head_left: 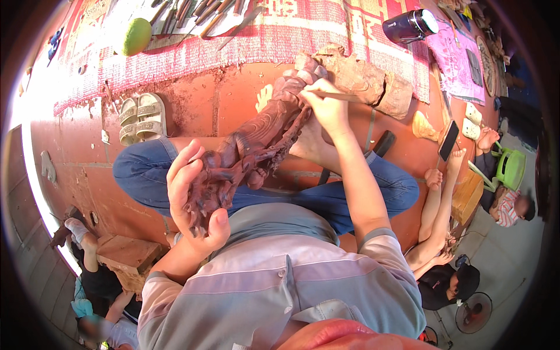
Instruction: The person sits cross-legged on a mat and carves a dark reddish-brown piece of wood using a small knife. They hold the wood in their left hand and use the knife in their right hand to shape the surface, occasionally rotating the object to access different areas.
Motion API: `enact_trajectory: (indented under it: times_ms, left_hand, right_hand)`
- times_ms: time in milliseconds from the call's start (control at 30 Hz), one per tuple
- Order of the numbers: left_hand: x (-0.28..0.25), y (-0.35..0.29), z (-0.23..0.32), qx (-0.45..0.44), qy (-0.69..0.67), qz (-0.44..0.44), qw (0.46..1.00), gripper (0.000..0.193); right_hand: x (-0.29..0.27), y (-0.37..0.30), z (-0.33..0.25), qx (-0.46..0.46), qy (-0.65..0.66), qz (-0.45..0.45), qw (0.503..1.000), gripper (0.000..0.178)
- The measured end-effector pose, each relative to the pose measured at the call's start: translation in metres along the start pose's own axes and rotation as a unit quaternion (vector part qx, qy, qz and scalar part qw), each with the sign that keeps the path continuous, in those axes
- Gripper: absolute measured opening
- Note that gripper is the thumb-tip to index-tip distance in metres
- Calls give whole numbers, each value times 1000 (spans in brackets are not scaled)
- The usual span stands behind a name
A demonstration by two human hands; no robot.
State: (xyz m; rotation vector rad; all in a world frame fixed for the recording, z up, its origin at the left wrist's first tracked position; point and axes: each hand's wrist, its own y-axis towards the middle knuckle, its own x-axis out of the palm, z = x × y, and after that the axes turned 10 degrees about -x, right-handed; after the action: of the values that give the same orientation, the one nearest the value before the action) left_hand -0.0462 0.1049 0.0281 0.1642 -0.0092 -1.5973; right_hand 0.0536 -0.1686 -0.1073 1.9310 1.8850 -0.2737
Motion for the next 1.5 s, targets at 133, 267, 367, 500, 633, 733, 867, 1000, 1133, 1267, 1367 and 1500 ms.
enact_trajectory:
  times_ms: [133, 267, 367, 500, 633, 733, 867, 1000, 1133, 1267, 1367, 1500]
  left_hand:
    - [0, 0, 2, -5, -8, 3, 1000, 66]
    - [0, 0, 0, 6, 0, 6, 1000, 65]
    - [1, -1, 3, -16, -19, 16, 1000, 65]
    - [-1, 0, 2, -1, 9, 2, 1000, 65]
    - [1, 0, 3, -6, -4, 13, 1000, 65]
    - [-1, 0, 1, -5, -1, 6, 1000, 65]
    - [-1, 0, 0, 5, 15, 1, 1000, 65]
    - [1, -1, 4, -11, -18, 6, 1000, 65]
    - [-1, 0, 0, 8, 5, 2, 1000, 65]
    - [0, 0, 2, -6, -12, 8, 1000, 65]
    - [-1, 0, 1, 4, 10, -3, 1000, 65]
    - [0, 1, 1, 3, 0, 2, 1000, 65]
  right_hand:
    - [-12, 9, 4, -27, -48, -25, 998, 8]
    - [-16, 6, -3, 7, 2, 74, 997, 8]
    - [-8, 7, -11, 39, -22, -40, 998, 8]
    - [-23, 8, 14, 6, 1, 24, 1000, 8]
    - [-9, 9, -5, -3, -39, -37, 999, 10]
    - [-16, 11, 6, 0, -40, -34, 999, 10]
    - [-12, 3, 2, 46, 35, 58, 997, 7]
    - [-10, 6, 2, 1, -39, -36, 999, 10]
    - [-16, 3, -5, 46, -14, 78, 996, 11]
    - [0, 5, -6, -22, -126, -56, 990, 10]
    - [-20, 13, 2, -19, -36, 35, 999, 11]
    - [-9, 15, -3, -66, -90, -15, 994, 10]
